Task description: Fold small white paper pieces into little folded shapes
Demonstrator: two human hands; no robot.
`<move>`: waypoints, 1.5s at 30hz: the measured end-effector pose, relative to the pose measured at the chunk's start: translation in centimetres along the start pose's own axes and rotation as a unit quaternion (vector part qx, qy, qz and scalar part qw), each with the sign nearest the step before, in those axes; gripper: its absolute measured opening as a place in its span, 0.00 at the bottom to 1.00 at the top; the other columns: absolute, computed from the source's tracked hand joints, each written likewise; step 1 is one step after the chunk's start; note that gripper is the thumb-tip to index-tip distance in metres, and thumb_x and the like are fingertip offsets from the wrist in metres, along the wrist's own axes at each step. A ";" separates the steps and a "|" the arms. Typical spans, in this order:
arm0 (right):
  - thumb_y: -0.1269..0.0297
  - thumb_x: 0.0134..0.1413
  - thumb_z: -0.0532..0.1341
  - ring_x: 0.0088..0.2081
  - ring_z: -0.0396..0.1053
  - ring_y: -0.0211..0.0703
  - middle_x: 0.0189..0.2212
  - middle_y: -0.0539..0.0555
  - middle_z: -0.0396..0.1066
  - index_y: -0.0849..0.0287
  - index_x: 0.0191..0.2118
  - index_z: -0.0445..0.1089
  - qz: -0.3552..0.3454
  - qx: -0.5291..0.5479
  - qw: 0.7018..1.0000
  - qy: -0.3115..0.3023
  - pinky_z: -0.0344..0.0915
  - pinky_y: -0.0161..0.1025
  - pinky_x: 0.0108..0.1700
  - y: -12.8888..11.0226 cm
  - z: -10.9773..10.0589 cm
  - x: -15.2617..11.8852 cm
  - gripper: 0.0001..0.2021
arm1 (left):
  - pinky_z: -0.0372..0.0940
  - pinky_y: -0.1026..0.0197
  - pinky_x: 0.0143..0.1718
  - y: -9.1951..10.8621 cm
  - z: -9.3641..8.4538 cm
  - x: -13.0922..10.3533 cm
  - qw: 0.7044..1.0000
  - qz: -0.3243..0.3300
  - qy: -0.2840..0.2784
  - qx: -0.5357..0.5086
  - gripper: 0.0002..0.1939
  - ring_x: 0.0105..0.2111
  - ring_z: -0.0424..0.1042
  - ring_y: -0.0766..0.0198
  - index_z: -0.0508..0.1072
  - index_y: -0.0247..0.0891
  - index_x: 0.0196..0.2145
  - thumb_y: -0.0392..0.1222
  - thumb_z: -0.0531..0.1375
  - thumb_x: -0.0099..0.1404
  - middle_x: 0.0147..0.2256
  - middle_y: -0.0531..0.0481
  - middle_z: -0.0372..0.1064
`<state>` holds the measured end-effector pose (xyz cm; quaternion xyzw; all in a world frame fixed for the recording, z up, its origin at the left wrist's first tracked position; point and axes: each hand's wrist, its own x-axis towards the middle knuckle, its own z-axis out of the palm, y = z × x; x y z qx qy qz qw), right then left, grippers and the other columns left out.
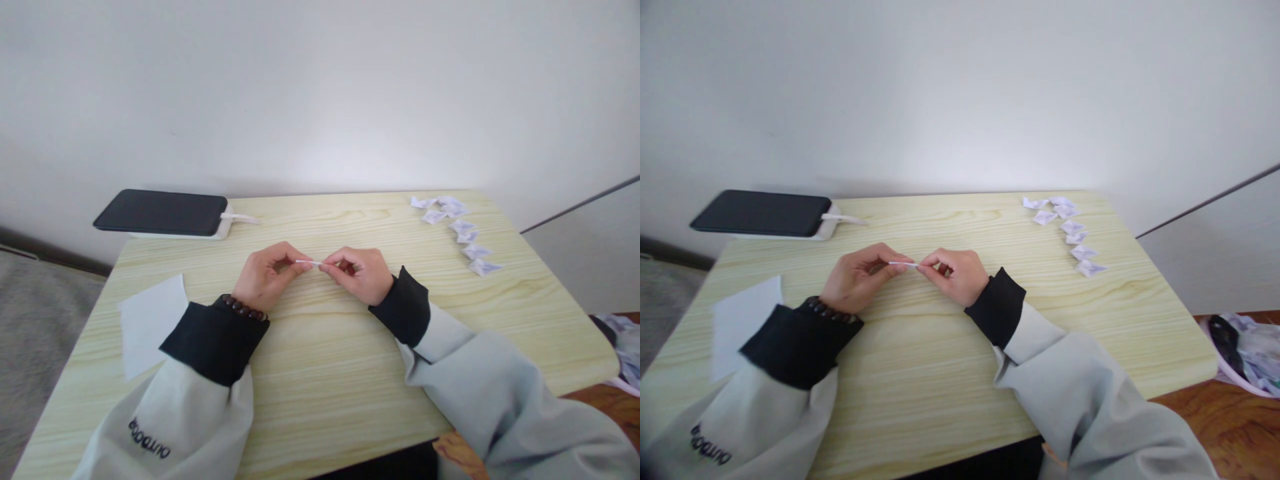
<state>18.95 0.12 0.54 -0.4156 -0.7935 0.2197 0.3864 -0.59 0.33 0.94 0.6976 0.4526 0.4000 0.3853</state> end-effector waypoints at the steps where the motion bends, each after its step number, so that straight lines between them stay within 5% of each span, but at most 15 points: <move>1: 0.62 0.53 0.60 0.19 0.64 0.29 0.20 0.47 0.72 0.60 0.28 0.72 0.006 -0.002 1.000 -0.001 0.58 0.27 0.23 0.0 0.0 0.0 0.08 | 0.66 0.62 0.36 0.0 0.0 0.0 1.000 -0.007 0.002 0.003 0.10 0.32 0.73 0.62 0.75 0.38 0.28 0.48 0.62 0.56 0.30 0.50 0.75; 17: 0.60 0.54 0.59 0.19 0.64 0.29 0.19 0.48 0.71 0.60 0.28 0.70 0.050 0.030 0.998 -0.014 0.58 0.28 0.23 -0.2 0.3 -0.2 0.10 | 0.65 0.64 0.35 0.3 0.0 0.1 0.998 -0.035 0.020 0.038 0.12 0.32 0.72 0.63 0.76 0.40 0.33 0.50 0.60 0.57 0.32 0.51 0.76; 25: 0.61 0.54 0.59 0.20 0.64 0.29 0.19 0.47 0.70 0.59 0.29 0.70 0.000 -0.027 0.999 -0.017 0.58 0.28 0.25 -0.2 0.2 -0.3 0.08 | 0.64 0.64 0.32 0.2 0.2 0.1 0.996 -0.009 0.012 0.088 0.10 0.28 0.69 0.65 0.74 0.39 0.29 0.48 0.61 0.56 0.27 0.53 0.73; 35: 0.65 0.54 0.58 0.20 0.64 0.29 0.22 0.48 0.72 0.59 0.28 0.70 -0.075 -0.135 0.986 0.069 0.57 0.28 0.25 0.1 0.3 -0.1 0.07 | 0.68 0.59 0.41 0.4 0.7 0.2 0.990 -0.097 0.064 -0.084 0.17 0.33 0.74 0.61 0.74 0.34 0.36 0.50 0.65 0.53 0.34 0.46 0.76; 45: 0.56 0.54 0.59 0.23 0.68 0.31 0.29 0.50 0.75 0.58 0.33 0.71 -0.072 -0.076 0.994 0.003 0.60 0.30 0.27 0.5 0.4 -0.2 0.10 | 0.71 0.63 0.34 0.2 0.9 0.2 0.987 -0.069 0.035 -0.138 0.19 0.36 0.74 0.62 0.73 0.34 0.41 0.48 0.63 0.55 0.37 0.45 0.76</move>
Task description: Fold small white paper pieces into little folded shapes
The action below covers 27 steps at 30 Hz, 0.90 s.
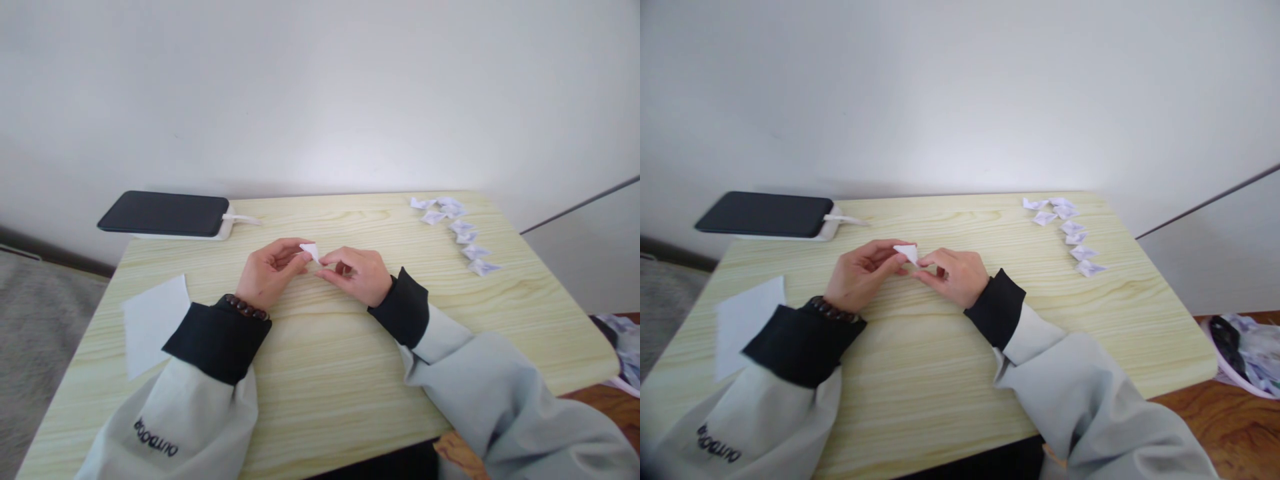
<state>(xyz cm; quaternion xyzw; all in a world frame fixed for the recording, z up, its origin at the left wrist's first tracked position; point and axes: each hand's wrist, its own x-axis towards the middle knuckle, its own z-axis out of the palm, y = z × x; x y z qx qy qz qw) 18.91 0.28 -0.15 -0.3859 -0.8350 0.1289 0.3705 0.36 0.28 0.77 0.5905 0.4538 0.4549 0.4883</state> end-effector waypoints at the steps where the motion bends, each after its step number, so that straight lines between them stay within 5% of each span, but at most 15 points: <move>1: 0.55 0.54 0.60 0.24 0.68 0.32 0.30 0.51 0.75 0.58 0.34 0.70 0.004 0.018 1.000 -0.007 0.61 0.30 0.28 0.0 -0.1 0.0 0.11 | 0.71 0.63 0.35 0.0 0.0 0.0 1.000 -0.003 0.000 -0.005 0.19 0.36 0.74 0.61 0.73 0.33 0.41 0.48 0.63 0.55 0.38 0.44 0.76; 13: 0.61 0.54 0.58 0.23 0.66 0.31 0.27 0.49 0.73 0.59 0.32 0.69 0.052 0.074 0.996 0.008 0.62 0.29 0.28 -0.4 -0.2 0.2 0.07 | 0.70 0.57 0.43 0.1 0.1 -0.2 0.999 0.004 -0.017 0.041 0.21 0.39 0.75 0.56 0.77 0.35 0.39 0.52 0.65 0.51 0.39 0.43 0.76; 27: 0.63 0.51 0.59 0.22 0.67 0.31 0.25 0.47 0.72 0.58 0.32 0.66 0.083 0.080 0.993 0.000 0.63 0.29 0.27 -0.2 0.3 0.0 0.04 | 0.71 0.62 0.37 0.0 -0.1 -0.2 0.991 0.039 -0.031 0.120 0.17 0.36 0.74 0.61 0.76 0.36 0.40 0.48 0.62 0.56 0.39 0.45 0.75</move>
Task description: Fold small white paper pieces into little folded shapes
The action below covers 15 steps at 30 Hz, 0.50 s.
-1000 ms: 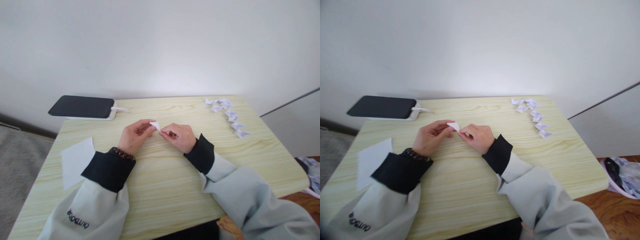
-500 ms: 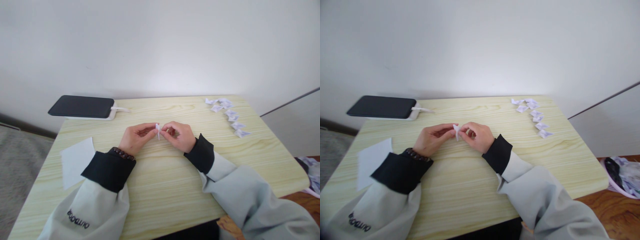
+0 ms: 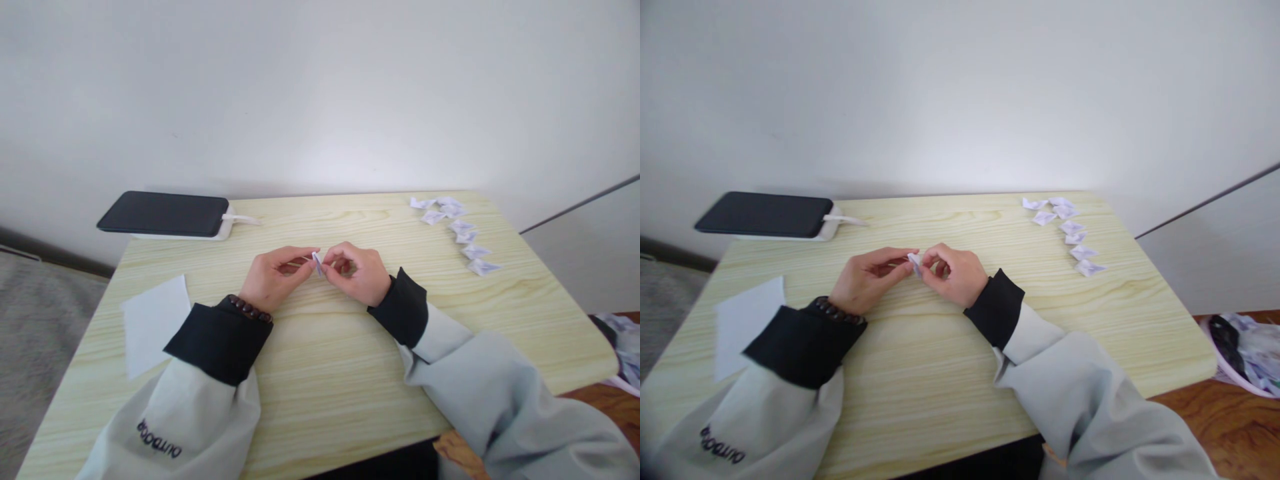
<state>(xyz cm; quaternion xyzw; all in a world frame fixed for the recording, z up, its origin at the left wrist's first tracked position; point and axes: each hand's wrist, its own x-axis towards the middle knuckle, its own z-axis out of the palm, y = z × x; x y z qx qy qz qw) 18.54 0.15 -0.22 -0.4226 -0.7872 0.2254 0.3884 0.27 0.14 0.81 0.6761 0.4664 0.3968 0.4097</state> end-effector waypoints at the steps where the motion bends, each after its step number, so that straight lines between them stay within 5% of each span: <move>1: 0.64 0.51 0.59 0.23 0.68 0.31 0.26 0.48 0.72 0.58 0.33 0.66 -0.001 -0.007 1.000 0.007 0.63 0.28 0.27 0.0 0.1 0.0 0.04 | 0.71 0.63 0.35 0.1 0.1 0.0 1.000 0.004 0.005 0.012 0.16 0.36 0.74 0.62 0.76 0.36 0.40 0.47 0.61 0.56 0.39 0.45 0.75; 15: 0.64 0.53 0.57 0.20 0.66 0.31 0.21 0.48 0.72 0.59 0.30 0.68 -0.007 -0.121 0.993 0.014 0.57 0.28 0.25 -0.4 0.3 0.0 0.06 | 0.66 0.67 0.27 0.9 1.5 -0.8 0.943 0.115 0.134 0.281 0.13 0.30 0.72 0.67 0.74 0.37 0.41 0.43 0.58 0.59 0.37 0.48 0.73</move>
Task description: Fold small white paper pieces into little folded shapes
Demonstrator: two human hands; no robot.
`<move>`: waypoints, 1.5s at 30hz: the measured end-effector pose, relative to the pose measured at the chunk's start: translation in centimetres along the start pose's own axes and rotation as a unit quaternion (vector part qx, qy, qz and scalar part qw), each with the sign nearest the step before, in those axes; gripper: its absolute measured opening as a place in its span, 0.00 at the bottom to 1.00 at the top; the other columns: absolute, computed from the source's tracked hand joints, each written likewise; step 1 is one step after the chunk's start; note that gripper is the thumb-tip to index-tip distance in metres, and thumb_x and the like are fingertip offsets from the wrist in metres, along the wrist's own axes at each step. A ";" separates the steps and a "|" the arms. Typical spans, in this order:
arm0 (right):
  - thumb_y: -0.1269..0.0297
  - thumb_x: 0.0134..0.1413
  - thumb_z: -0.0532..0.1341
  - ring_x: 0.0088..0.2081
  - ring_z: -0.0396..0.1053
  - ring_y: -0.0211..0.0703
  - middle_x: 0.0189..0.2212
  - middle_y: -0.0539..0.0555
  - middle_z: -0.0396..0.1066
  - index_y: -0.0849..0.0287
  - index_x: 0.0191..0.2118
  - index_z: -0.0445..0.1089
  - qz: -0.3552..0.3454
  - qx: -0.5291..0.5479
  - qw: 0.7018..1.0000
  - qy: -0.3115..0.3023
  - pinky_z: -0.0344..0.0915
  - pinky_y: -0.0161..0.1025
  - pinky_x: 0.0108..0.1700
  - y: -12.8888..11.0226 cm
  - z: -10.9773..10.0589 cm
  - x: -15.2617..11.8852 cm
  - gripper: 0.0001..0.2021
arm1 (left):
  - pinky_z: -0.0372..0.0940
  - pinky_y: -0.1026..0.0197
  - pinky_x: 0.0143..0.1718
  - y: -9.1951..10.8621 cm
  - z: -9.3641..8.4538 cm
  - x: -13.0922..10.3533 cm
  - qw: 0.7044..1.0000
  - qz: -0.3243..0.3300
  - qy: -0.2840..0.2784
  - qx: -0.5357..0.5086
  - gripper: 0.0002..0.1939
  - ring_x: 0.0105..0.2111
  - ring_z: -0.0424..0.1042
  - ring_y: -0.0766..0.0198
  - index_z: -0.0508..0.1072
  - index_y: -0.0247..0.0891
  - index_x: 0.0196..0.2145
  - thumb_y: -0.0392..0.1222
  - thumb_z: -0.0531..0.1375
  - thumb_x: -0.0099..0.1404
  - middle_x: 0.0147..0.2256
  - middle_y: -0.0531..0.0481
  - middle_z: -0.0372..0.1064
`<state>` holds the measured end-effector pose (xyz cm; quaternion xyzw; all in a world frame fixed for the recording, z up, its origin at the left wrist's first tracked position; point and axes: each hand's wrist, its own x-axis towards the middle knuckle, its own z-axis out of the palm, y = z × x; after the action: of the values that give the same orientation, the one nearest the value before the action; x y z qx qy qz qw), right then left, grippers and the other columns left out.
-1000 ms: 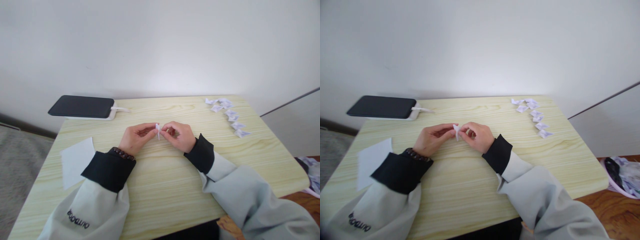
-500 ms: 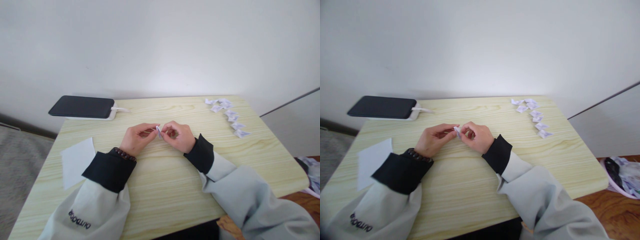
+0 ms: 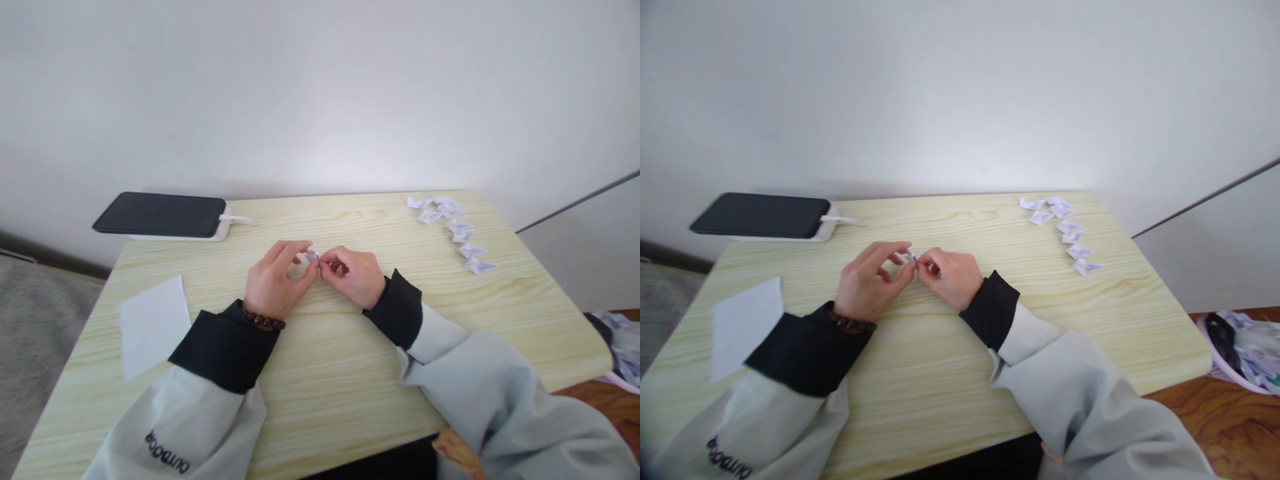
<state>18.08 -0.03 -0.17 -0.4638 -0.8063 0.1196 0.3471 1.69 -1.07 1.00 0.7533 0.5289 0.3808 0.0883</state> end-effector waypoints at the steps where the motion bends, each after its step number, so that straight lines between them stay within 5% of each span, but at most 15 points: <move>1: 0.63 0.53 0.57 0.20 0.65 0.30 0.22 0.48 0.72 0.59 0.30 0.68 0.002 0.000 1.000 -0.002 0.57 0.28 0.25 0.0 0.0 0.0 0.06 | 0.66 0.67 0.28 0.0 0.0 -0.1 1.000 0.000 0.004 0.008 0.13 0.30 0.72 0.66 0.73 0.36 0.40 0.43 0.58 0.58 0.35 0.48 0.74; 6: 0.63 0.54 0.57 0.19 0.64 0.29 0.22 0.47 0.73 0.59 0.31 0.69 -0.005 -0.007 1.000 -0.005 0.56 0.28 0.24 -0.1 -0.1 0.0 0.07 | 0.66 0.66 0.27 -0.1 0.5 -0.5 0.999 0.021 0.015 0.038 0.13 0.21 0.70 0.69 0.74 0.36 0.41 0.43 0.56 0.60 0.34 0.49 0.76; 10: 0.63 0.54 0.57 0.19 0.65 0.29 0.23 0.47 0.74 0.59 0.30 0.69 -0.007 -0.009 1.000 0.002 0.56 0.27 0.24 -0.2 -0.1 0.0 0.07 | 0.66 0.65 0.29 0.0 0.7 -0.5 0.998 0.037 0.033 0.046 0.14 0.28 0.73 0.66 0.73 0.37 0.43 0.41 0.56 0.60 0.36 0.48 0.76; 17: 0.63 0.54 0.58 0.19 0.64 0.29 0.23 0.47 0.74 0.59 0.30 0.70 0.002 -0.032 0.999 0.003 0.56 0.28 0.24 -0.3 -0.1 0.0 0.07 | 0.64 0.65 0.28 0.4 0.6 -0.2 0.998 -0.003 0.035 0.060 0.07 0.28 0.71 0.65 0.72 0.36 0.29 0.42 0.58 0.58 0.28 0.50 0.72; 24: 0.62 0.55 0.57 0.20 0.65 0.30 0.23 0.47 0.74 0.59 0.30 0.69 0.000 -0.027 1.000 -0.001 0.56 0.28 0.25 -0.1 0.0 0.0 0.07 | 0.65 0.61 0.32 0.0 0.8 -0.4 0.994 0.024 0.017 0.104 0.12 0.33 0.73 0.59 0.77 0.37 0.34 0.43 0.55 0.61 0.31 0.48 0.76; 33: 0.63 0.54 0.58 0.20 0.64 0.30 0.23 0.47 0.73 0.59 0.30 0.69 -0.016 -0.038 0.999 -0.012 0.56 0.28 0.25 -0.2 0.1 0.1 0.07 | 0.66 0.62 0.34 0.0 0.7 -0.1 0.998 -0.043 -0.034 0.029 0.15 0.30 0.71 0.62 0.75 0.36 0.42 0.40 0.57 0.57 0.31 0.49 0.74; 45: 0.58 0.54 0.57 0.22 0.70 0.33 0.23 0.46 0.73 0.57 0.33 0.66 0.081 -0.032 0.996 0.022 0.58 0.28 0.25 -1.0 0.2 0.1 0.08 | 0.63 0.65 0.29 0.1 0.4 0.1 0.996 -0.067 -0.042 -0.027 0.12 0.28 0.68 0.66 0.72 0.38 0.39 0.39 0.58 0.56 0.30 0.52 0.72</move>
<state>17.27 -0.44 0.24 -0.5408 -0.7615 0.1115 0.3394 2.06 -0.89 0.83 0.7286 0.5637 0.3562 0.1563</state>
